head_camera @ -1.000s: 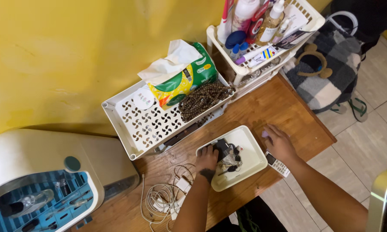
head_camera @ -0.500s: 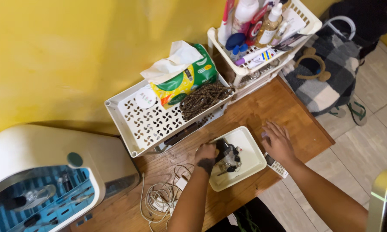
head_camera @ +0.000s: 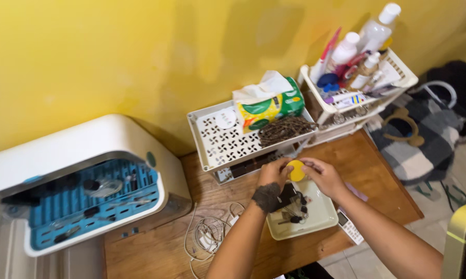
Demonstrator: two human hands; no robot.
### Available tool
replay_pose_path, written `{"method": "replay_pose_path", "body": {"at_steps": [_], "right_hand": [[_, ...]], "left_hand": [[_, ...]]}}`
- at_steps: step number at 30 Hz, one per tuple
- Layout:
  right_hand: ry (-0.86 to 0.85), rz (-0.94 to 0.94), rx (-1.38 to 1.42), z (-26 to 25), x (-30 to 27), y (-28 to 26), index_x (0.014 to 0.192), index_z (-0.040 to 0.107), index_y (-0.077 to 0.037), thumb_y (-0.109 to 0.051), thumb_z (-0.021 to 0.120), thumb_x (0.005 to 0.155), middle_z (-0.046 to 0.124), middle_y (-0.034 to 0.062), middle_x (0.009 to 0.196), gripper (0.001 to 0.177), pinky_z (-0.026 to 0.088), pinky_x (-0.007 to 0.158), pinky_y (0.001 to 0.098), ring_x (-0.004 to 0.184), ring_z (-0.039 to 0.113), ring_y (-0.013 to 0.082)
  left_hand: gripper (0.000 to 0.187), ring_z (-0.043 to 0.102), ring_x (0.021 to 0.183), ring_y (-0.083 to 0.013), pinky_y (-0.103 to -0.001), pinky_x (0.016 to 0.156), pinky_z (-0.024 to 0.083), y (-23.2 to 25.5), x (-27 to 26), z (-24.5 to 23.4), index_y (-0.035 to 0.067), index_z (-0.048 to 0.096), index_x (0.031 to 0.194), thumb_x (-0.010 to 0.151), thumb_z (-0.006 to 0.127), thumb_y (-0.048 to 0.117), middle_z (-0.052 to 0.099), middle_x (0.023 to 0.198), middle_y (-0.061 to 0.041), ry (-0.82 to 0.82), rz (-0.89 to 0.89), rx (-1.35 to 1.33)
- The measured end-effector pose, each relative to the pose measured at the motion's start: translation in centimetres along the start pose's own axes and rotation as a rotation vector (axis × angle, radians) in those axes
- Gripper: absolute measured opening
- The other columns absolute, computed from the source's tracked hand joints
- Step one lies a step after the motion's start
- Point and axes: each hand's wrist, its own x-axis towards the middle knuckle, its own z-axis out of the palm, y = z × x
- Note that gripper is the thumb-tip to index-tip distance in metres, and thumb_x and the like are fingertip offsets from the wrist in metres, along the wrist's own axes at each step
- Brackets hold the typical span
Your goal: The person untangles a long beaded necklace and places it into a white plastic basket. Then, using a purple cloth, the person wipes a white circular object and a yellow circular object, placing them into the same basket.
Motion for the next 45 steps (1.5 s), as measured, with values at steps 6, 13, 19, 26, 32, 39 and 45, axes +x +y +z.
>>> {"method": "replay_pose_path", "body": {"at_steps": [6, 13, 19, 26, 32, 39, 45], "right_hand": [[-0.062, 0.150, 0.081, 4.5, 3.2, -4.1, 0.113, 0.075, -0.002, -0.027, 0.068, 0.097, 0.058, -0.0023, 0.066, 0.030, 0.032, 0.049, 0.0213, 0.056, 0.046, 0.0039], [-0.172, 0.057, 0.050, 9.7, 4.8, -8.1, 0.113, 0.076, -0.001, -0.028, 0.068, 0.096, 0.062, -0.0021, 0.070, 0.032, 0.038, 0.052, 0.0212, 0.058, 0.051, 0.0047], [-0.084, -0.023, 0.033, 10.5, 5.2, -7.8, 0.113, 0.075, -0.002, -0.026, 0.064, 0.098, 0.066, 0.0012, 0.075, 0.031, 0.043, 0.053, 0.0224, 0.060, 0.055, 0.0071], [0.224, -0.019, 0.020, 4.5, 3.9, -2.9, 0.111, 0.076, -0.002, -0.019, 0.056, 0.103, 0.071, 0.0018, 0.088, 0.027, 0.042, 0.057, 0.0222, 0.067, 0.056, 0.0072], [0.454, 0.010, -0.169, -5.4, 2.7, 5.9, 0.117, 0.075, -0.002, -0.014, 0.055, 0.104, 0.073, 0.0060, 0.096, 0.026, 0.044, 0.061, 0.0248, 0.073, 0.057, 0.0102], [0.263, 0.415, -0.519, -12.1, -0.1, 10.5, 0.137, 0.064, -0.005, -0.018, 0.072, 0.089, 0.078, 0.0182, 0.105, 0.051, 0.058, 0.077, 0.0397, 0.089, 0.076, 0.0299], [-0.020, 0.619, -0.672, -14.1, -1.0, 16.3, 0.140, 0.057, -0.006, -0.012, 0.084, 0.073, 0.076, 0.0198, 0.113, 0.073, 0.063, 0.082, 0.0398, 0.097, 0.077, 0.0292]], "left_hand": [[0.044, 0.073, 0.097, -0.0317, -0.038, 0.086, 0.059, 2.7, -1.8, -5.9, 0.006, 0.067, 0.128, 0.086, 0.078, 0.018, 0.073, 0.114, -0.016, 0.131, 0.182, 0.133], [0.075, 0.064, 0.113, -0.0323, -0.043, 0.092, 0.055, 3.6, -4.6, -11.5, 0.007, 0.060, 0.135, 0.070, 0.090, 0.026, 0.066, 0.125, -0.013, 0.232, 0.320, 0.479], [0.064, 0.065, 0.107, -0.0308, -0.042, 0.090, 0.055, 3.4, -3.8, -13.8, 0.008, 0.066, 0.122, 0.068, 0.089, 0.033, 0.070, 0.112, -0.011, 0.277, 0.358, 0.543], [0.063, 0.063, 0.108, -0.0319, -0.044, 0.094, 0.051, 2.6, 0.6, -13.4, 0.007, 0.066, 0.121, 0.070, 0.087, 0.038, 0.070, 0.112, -0.012, 0.302, 0.336, 0.522], [0.063, 0.063, 0.105, -0.0300, -0.043, 0.092, 0.049, 3.2, 1.9, -11.9, 0.009, 0.068, 0.121, 0.070, 0.087, 0.039, 0.070, 0.111, -0.010, 0.308, 0.291, 0.548], [0.060, 0.064, 0.105, -0.0278, -0.042, 0.092, 0.051, 4.0, 1.9, -11.6, 0.010, 0.069, 0.119, 0.071, 0.088, 0.040, 0.072, 0.109, -0.008, 0.321, 0.294, 0.599], [0.059, 0.065, 0.103, -0.0275, -0.041, 0.091, 0.053, 4.1, 2.4, -11.0, 0.010, 0.070, 0.116, 0.070, 0.089, 0.041, 0.072, 0.108, -0.009, 0.314, 0.231, 0.634]]}}
